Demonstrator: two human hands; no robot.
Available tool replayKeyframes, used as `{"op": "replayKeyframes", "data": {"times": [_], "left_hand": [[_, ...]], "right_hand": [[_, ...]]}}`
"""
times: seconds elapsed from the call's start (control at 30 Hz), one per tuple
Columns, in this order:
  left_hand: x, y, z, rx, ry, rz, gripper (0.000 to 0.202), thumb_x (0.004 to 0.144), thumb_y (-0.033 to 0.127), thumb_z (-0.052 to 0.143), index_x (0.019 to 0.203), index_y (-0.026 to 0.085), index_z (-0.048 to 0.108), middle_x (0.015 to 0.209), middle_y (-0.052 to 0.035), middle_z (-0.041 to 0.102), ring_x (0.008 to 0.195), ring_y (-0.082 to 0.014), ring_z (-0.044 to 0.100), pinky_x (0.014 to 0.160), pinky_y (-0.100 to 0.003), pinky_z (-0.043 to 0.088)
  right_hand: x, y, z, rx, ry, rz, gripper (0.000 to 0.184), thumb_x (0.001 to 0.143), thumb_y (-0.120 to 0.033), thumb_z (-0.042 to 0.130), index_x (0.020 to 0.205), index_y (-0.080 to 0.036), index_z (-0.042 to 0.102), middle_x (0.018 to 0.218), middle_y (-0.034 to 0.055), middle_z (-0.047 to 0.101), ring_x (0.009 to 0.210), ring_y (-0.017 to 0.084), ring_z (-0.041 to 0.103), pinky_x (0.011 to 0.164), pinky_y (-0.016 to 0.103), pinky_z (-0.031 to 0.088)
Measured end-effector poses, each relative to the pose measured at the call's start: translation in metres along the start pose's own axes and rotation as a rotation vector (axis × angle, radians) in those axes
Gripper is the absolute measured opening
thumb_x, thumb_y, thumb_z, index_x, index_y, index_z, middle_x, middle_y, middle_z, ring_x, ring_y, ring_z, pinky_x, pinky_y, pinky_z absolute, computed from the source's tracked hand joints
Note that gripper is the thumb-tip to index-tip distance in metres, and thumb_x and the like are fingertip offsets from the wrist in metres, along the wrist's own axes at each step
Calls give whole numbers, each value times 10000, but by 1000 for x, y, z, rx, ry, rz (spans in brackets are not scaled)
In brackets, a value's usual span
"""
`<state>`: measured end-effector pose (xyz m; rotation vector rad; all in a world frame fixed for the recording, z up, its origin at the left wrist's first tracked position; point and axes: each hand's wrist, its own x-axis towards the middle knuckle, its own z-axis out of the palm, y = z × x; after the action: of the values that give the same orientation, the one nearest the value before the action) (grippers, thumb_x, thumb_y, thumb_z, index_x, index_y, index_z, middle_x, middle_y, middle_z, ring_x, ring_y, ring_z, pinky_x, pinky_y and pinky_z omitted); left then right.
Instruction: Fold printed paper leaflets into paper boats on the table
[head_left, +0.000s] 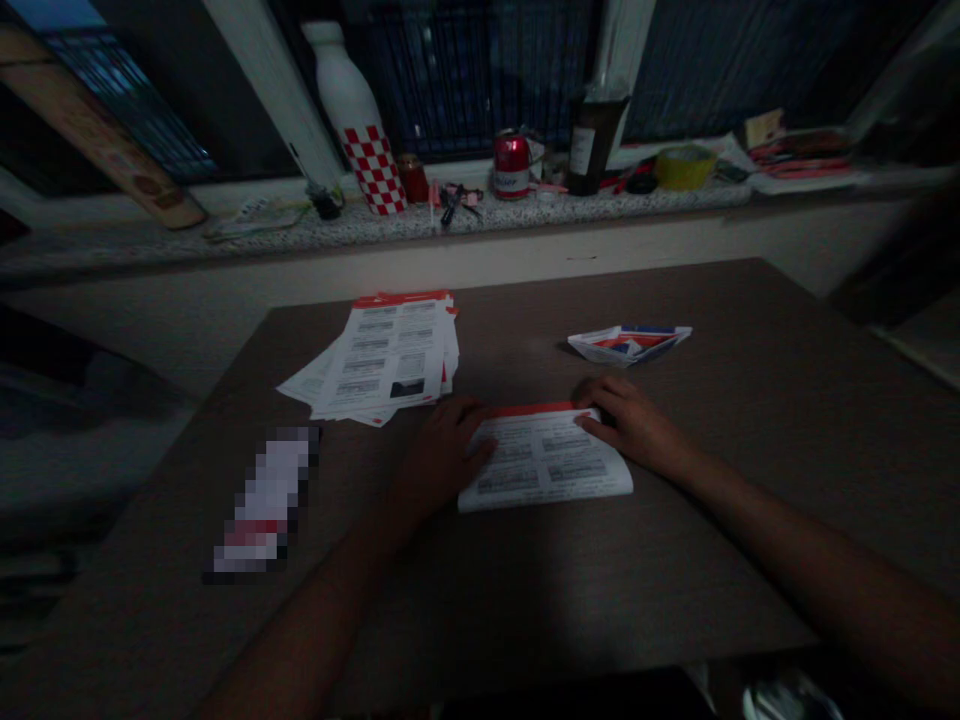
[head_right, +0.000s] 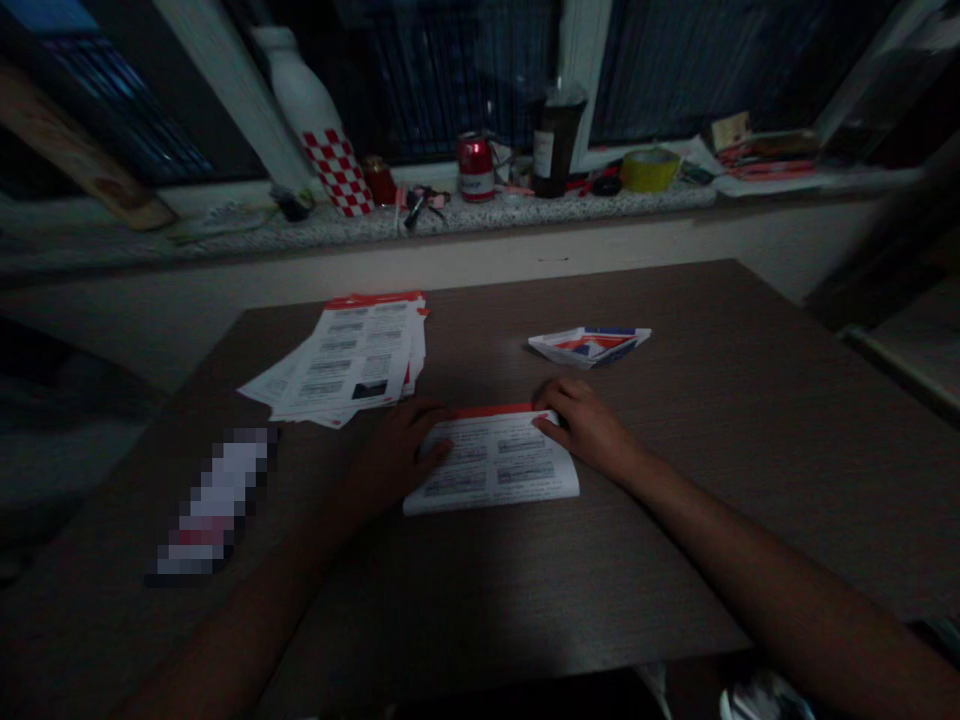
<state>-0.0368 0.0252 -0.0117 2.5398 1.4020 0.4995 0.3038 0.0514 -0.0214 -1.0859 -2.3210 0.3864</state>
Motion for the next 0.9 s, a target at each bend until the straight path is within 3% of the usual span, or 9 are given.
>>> {"op": "replayKeyframes", "data": {"times": [0.37, 0.6, 0.9], "left_hand": [[4, -5, 2, -18, 24, -35, 350, 1028, 301, 643, 1371, 235, 643, 1323, -92, 612, 1241, -284, 599, 1102, -474, 502], [5, -2, -1, 0, 11, 10, 271, 1031, 282, 641, 1292, 253, 709, 1289, -81, 614, 1216, -277, 589, 1074, -471, 496], [6, -5, -1, -42, 8, 4, 269, 1029, 277, 636, 1284, 246, 718, 1253, -76, 648, 1173, -271, 610, 1049, -473, 503]], "right_hand": [[5, 0, -2, 16, 16, 96, 179, 973, -296, 704, 1142, -237, 688, 1191, 125, 686, 1128, 318, 670, 1003, 509, 552], [7, 3, -6, 77, -19, 204, 177, 943, -324, 738, 1081, -218, 704, 1137, 107, 687, 893, 244, 692, 814, 410, 591], [9, 0, -6, 39, -22, 219, 103, 953, -314, 715, 991, -221, 690, 1037, 87, 684, 850, 237, 671, 781, 389, 558]]}}
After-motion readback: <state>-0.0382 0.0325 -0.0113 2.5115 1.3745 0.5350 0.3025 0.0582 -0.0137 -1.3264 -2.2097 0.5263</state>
